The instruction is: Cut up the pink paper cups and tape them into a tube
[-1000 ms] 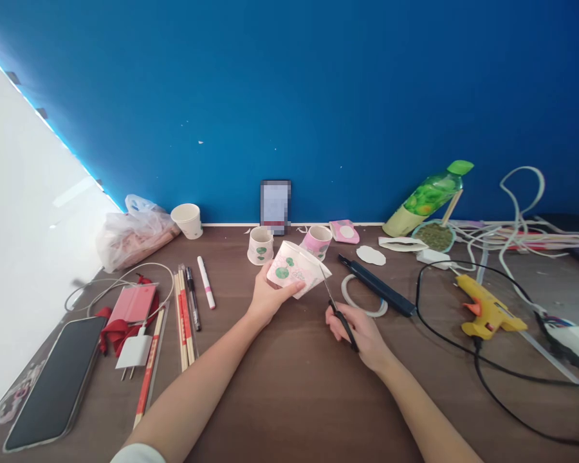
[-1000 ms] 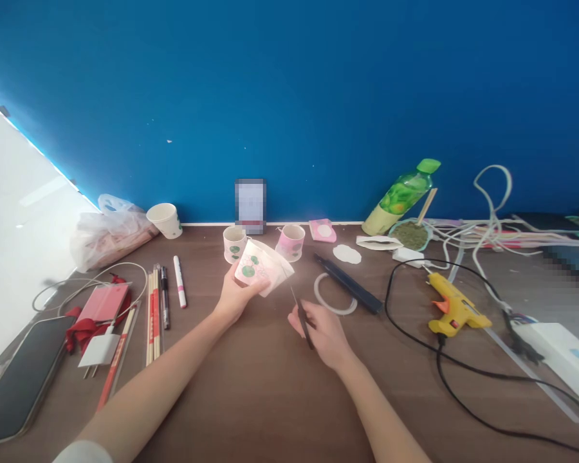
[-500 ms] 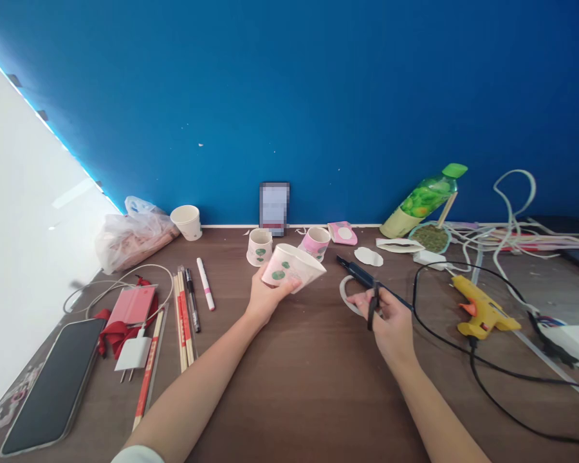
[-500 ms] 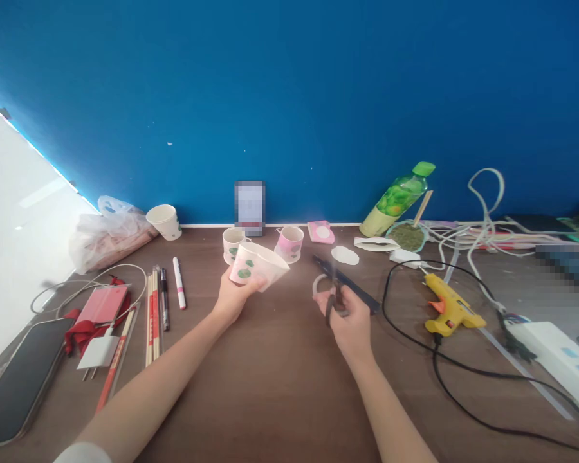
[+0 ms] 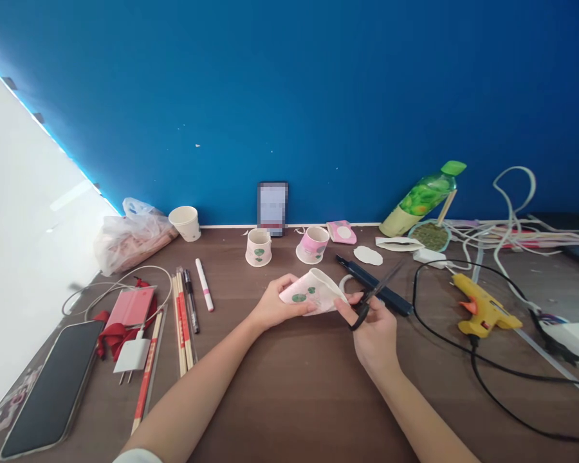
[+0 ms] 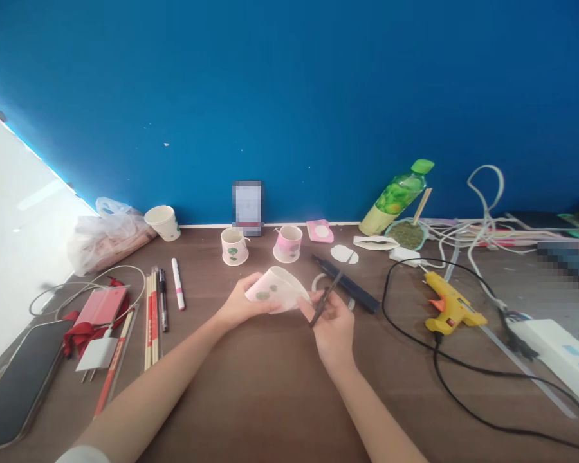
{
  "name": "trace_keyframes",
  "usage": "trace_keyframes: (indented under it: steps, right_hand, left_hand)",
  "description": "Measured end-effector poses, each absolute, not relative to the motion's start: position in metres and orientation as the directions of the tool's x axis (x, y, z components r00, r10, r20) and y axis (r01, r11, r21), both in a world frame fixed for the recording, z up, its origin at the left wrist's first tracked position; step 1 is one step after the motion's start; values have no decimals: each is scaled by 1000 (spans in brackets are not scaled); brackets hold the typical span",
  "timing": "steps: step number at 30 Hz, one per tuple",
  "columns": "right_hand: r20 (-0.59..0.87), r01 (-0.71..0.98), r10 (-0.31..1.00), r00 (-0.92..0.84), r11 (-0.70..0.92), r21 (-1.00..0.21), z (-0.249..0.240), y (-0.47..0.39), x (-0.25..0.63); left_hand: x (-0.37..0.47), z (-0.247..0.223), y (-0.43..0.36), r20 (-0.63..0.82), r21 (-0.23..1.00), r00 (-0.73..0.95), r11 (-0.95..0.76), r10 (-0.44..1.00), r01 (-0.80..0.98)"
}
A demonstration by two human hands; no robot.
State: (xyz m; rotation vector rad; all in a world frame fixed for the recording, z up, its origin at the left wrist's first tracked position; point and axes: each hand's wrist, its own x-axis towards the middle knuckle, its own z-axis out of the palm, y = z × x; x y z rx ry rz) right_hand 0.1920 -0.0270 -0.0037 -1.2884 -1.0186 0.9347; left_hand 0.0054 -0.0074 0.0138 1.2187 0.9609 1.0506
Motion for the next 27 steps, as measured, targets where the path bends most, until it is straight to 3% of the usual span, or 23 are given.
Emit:
trace_keyframes:
  steps: [4,7,12,17,23,27]
  right_hand:
    - [22,145,979,204,-7,-989,8,-24,194]
    - [6,179,989,145,-20,-984,14,-24,192]
    - [-4,26,975,222,-10,-1000,6,-24,190]
    - [-38,-143,980,193,-10,-990,1,-23,187]
    - [-38,-183,972,230,5,-983,2,-25,186]
    - [-5,-104,971,237,20,-994,0,-28,186]
  left_hand:
    - [7,15,-7,-19,947,267,103,964,-304]
    - [7,15,-6,-55,946,212,119,976,-303]
    - [8,13,-7,-72,954,186,123,980,-275]
    - [9,10,-6,-99,945,216,160,971,-287]
    - [8,8,-6,-88,947,231,153,969,-282]
    - [9,10,-7,-50,968,233,104,971,-227]
